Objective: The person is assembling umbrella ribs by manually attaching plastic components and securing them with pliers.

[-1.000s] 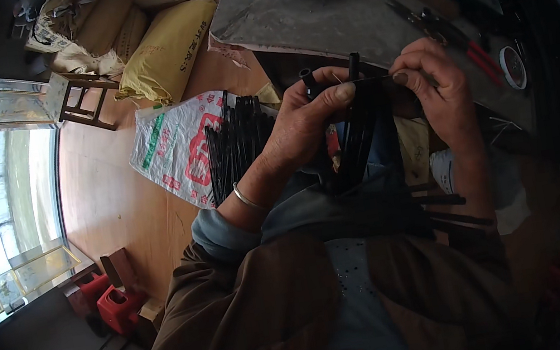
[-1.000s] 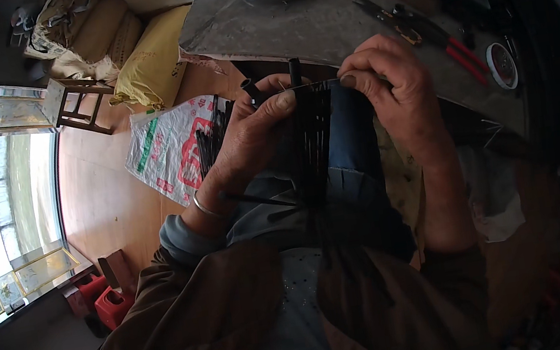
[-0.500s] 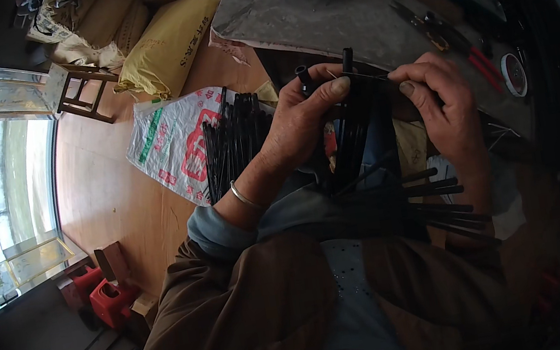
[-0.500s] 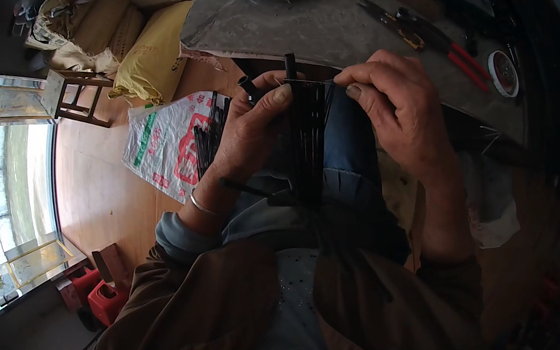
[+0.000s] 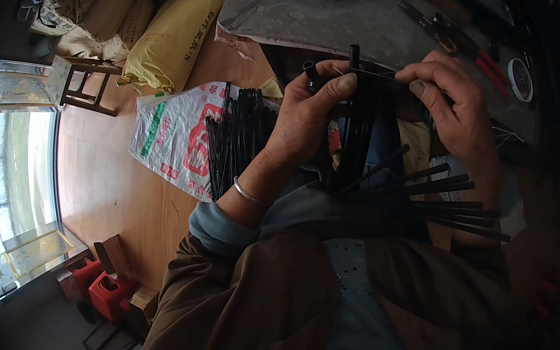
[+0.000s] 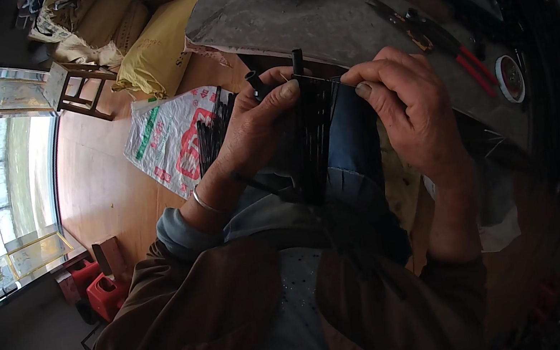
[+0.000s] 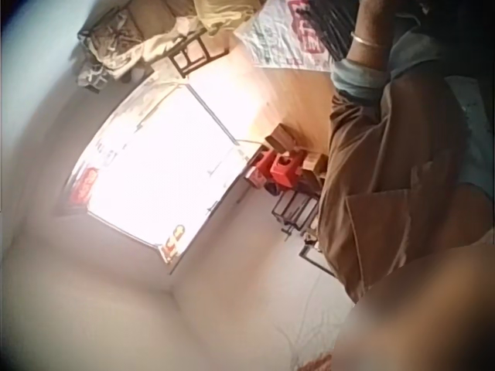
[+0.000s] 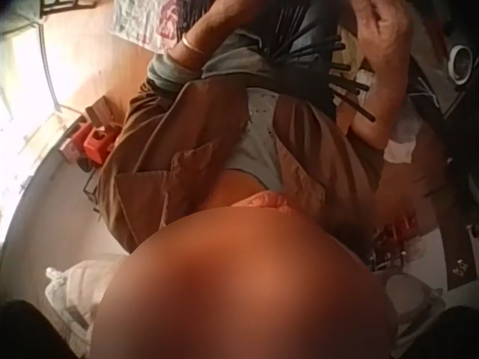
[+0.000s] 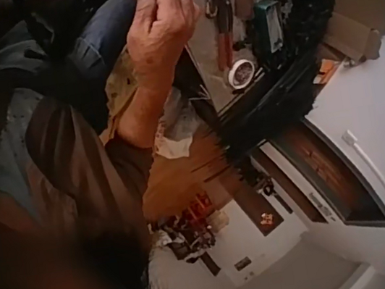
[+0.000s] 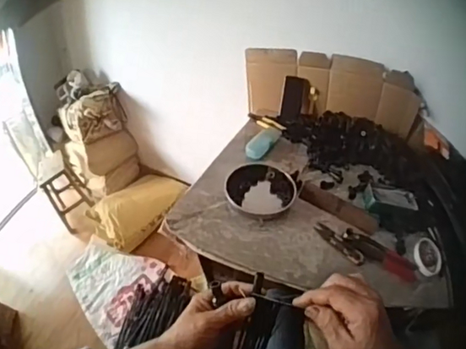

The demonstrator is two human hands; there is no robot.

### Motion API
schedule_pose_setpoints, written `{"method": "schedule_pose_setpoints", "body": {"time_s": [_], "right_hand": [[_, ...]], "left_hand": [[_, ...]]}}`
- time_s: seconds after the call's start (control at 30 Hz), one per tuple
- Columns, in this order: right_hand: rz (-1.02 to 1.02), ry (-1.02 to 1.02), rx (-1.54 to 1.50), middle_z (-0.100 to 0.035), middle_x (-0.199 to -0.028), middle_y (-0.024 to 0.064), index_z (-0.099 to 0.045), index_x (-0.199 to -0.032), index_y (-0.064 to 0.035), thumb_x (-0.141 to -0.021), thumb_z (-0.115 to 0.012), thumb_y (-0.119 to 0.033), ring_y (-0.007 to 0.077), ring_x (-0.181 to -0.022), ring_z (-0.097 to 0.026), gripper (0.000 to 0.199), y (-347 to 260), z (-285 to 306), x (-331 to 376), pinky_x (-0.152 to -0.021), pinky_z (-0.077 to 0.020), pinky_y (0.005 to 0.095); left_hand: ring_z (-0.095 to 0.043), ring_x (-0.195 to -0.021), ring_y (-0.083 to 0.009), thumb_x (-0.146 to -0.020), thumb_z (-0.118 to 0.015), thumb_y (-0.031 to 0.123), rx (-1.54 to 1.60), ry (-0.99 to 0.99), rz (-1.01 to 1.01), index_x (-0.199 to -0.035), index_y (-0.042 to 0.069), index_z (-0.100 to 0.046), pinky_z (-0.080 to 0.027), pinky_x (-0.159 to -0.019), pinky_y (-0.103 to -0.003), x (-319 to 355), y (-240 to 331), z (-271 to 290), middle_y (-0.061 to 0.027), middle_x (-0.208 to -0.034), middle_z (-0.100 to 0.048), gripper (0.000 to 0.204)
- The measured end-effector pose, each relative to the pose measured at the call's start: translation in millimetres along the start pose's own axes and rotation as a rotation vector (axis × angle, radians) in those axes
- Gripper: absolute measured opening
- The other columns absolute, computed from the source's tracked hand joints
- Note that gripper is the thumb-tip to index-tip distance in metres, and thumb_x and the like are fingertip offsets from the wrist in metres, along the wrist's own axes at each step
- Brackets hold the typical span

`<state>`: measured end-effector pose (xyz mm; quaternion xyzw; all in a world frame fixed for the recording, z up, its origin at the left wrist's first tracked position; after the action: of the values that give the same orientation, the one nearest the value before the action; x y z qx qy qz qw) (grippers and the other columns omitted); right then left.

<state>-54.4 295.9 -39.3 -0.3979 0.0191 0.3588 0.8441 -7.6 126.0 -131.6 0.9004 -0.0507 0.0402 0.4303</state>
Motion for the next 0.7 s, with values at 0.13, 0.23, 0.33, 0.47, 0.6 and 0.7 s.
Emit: {"method": "schedule_pose_setpoints", "body": {"time_s": [0.13,0.23,0.33,0.47,0.6,0.7], "right_hand": [[-0.019,0.003,-0.016,-0.054,-0.075,0.0024,-0.066,-0.094,-0.0055,-0.088,-0.057,-0.004,0.0149,-0.075,-0.05,0.011,0.1,-0.4,0.1,-0.068,-0.0411,0.0282],[-0.069,-0.038,-0.129,-0.054,-0.077,0.0025,-0.065,-0.094,-0.0047,-0.088,-0.056,-0.004,0.0143,-0.073,-0.05,0.011,9.4,-2.7,-3.1,-0.067,-0.0414,0.0273],[-0.06,-0.053,-0.158,-0.054,-0.079,0.0024,-0.065,-0.094,-0.0032,-0.089,-0.055,-0.004,0.0124,-0.071,-0.05,0.011,10.5,-3.2,-1.6,-0.065,-0.0415,0.0259],[-0.068,-0.077,-0.209,-0.054,-0.08,0.0023,-0.065,-0.094,-0.0018,-0.09,-0.054,-0.004,0.0107,-0.071,-0.051,0.011,15.8,-2.9,-4.2,-0.064,-0.0415,0.0245],[-0.085,-0.086,-0.258,-0.055,-0.081,0.0023,-0.064,-0.096,-0.0005,-0.092,-0.052,-0.005,0.0098,-0.073,-0.052,0.013,12.7,-4.7,-4.2,-0.065,-0.0415,0.0225],[-0.097,-0.096,-0.243,-0.055,-0.082,0.0025,-0.064,-0.097,-0.0003,-0.092,-0.051,-0.005,0.0098,-0.074,-0.052,0.015,4.7,-4.5,-2.6,-0.065,-0.0416,0.0222]], "left_hand": [[-0.061,-0.09,-0.0106,-0.091,-0.061,0.017,0.002,0.012,0.04,-0.112,0.007,-0.058,-0.052,-0.079,-0.027,0.7,1.7,-2.0,-0.0027,-0.098,-0.063,0.024],[-0.06,-0.091,-0.0102,-0.092,-0.059,0.015,0.025,-0.008,0.063,-0.113,0.007,-0.057,-0.05,-0.08,-0.026,0.8,-0.6,-1.1,-0.0019,-0.099,-0.062,0.023],[-0.06,-0.091,-0.0102,-0.092,-0.059,0.016,0.025,-0.013,0.058,-0.113,0.008,-0.057,-0.051,-0.079,-0.026,-0.3,-2.1,0.7,-0.0022,-0.099,-0.062,0.023],[-0.06,-0.092,-0.0101,-0.092,-0.059,0.016,0.03,-0.018,0.051,-0.113,0.007,-0.056,-0.051,-0.079,-0.026,0.9,-1.3,-0.8,-0.0025,-0.099,-0.063,0.023],[-0.061,-0.091,-0.0103,-0.091,-0.06,0.017,0.027,0.003,0.059,-0.113,0.007,-0.056,-0.051,-0.079,-0.026,-0.6,-3.1,1.9,-0.0025,-0.099,-0.063,0.024],[-0.061,-0.09,-0.0107,-0.091,-0.06,0.017,0.001,0.005,0.035,-0.113,0.007,-0.057,-0.051,-0.079,-0.026,0.3,-1.0,1.2,-0.0026,-0.099,-0.063,0.024]]}}
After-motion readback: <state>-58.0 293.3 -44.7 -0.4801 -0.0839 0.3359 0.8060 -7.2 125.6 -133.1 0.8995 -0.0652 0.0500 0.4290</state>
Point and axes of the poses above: each hand's wrist, its own x-axis away from the middle knuckle, its own z-axis out of the back of the hand, y = z × x, the point moved 4 cm from there along -x, towards the middle knuckle
